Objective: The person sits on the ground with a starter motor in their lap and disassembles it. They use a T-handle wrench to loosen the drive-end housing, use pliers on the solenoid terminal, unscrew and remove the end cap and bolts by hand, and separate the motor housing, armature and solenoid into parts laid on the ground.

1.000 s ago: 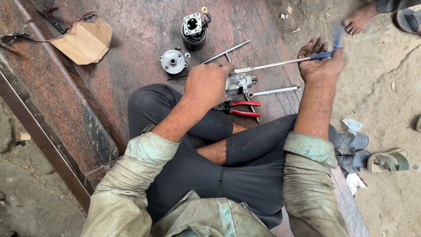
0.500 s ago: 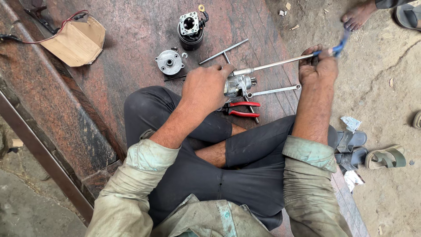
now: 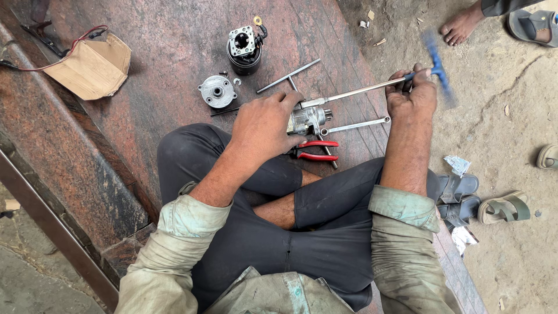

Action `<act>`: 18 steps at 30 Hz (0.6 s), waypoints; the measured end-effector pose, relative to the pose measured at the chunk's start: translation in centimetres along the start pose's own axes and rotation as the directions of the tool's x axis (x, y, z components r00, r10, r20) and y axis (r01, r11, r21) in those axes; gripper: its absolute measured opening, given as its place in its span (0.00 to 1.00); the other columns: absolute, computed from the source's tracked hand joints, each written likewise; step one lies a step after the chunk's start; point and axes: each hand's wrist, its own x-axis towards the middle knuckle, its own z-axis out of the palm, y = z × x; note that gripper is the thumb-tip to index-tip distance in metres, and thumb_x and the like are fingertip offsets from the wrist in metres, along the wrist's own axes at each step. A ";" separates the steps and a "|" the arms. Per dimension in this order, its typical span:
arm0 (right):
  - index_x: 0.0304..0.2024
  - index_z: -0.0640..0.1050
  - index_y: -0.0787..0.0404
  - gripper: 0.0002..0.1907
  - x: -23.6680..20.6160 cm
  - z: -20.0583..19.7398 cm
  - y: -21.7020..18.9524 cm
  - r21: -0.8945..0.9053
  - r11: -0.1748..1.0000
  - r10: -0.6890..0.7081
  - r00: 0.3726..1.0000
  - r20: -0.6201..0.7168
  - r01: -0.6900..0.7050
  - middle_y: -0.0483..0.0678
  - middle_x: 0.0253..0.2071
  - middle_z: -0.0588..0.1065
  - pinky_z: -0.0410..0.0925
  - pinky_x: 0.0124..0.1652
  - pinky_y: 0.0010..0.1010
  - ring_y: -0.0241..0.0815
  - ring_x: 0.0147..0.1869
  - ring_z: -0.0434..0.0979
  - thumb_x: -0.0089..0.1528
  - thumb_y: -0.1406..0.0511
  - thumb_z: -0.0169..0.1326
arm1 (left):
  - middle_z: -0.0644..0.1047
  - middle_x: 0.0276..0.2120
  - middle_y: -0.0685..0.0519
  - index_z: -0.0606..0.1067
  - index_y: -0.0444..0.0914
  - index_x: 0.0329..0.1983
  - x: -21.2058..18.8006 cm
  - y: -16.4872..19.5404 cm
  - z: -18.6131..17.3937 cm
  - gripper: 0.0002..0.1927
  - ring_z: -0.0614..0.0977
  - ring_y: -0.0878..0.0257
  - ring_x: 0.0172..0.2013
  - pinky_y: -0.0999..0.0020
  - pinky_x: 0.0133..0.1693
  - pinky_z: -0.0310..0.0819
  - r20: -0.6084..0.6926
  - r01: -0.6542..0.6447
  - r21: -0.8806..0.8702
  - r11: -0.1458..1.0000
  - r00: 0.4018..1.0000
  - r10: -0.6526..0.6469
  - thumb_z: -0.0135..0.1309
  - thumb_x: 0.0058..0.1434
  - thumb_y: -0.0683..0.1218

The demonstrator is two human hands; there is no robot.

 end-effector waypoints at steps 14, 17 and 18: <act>0.54 0.75 0.68 0.18 -2.3 1.1 0.3 -0.059 0.998 0.027 0.997 -0.072 -0.031 0.54 0.34 0.68 0.74 0.37 0.39 0.46 0.33 0.71 0.70 0.61 0.47 | 0.77 0.44 0.44 0.79 0.42 0.50 0.4 -0.5 -0.7 0.39 0.83 0.43 0.42 0.48 0.42 0.76 -0.014 0.042 -0.168 0.985 0.999 -0.045 0.75 0.38 0.64; 0.49 0.77 0.65 0.14 -1.4 0.4 0.1 -0.043 0.999 0.011 1.000 -0.014 -0.011 0.51 0.32 0.69 0.72 0.33 0.38 0.43 0.30 0.71 0.67 0.63 0.49 | 0.78 0.44 0.45 0.79 0.42 0.51 0.7 -0.7 -0.7 0.38 0.83 0.44 0.42 0.49 0.42 0.76 0.024 0.070 -0.201 0.977 0.997 -0.067 0.75 0.39 0.63; 0.50 0.76 0.68 0.15 -1.0 0.2 0.0 -0.011 1.000 -0.017 1.000 -0.012 0.017 0.53 0.34 0.70 0.73 0.34 0.37 0.43 0.32 0.72 0.68 0.63 0.47 | 0.78 0.44 0.46 0.79 0.42 0.51 0.7 -0.8 -0.7 0.38 0.83 0.44 0.42 0.49 0.42 0.76 0.039 0.084 -0.206 0.975 0.996 -0.078 0.75 0.39 0.64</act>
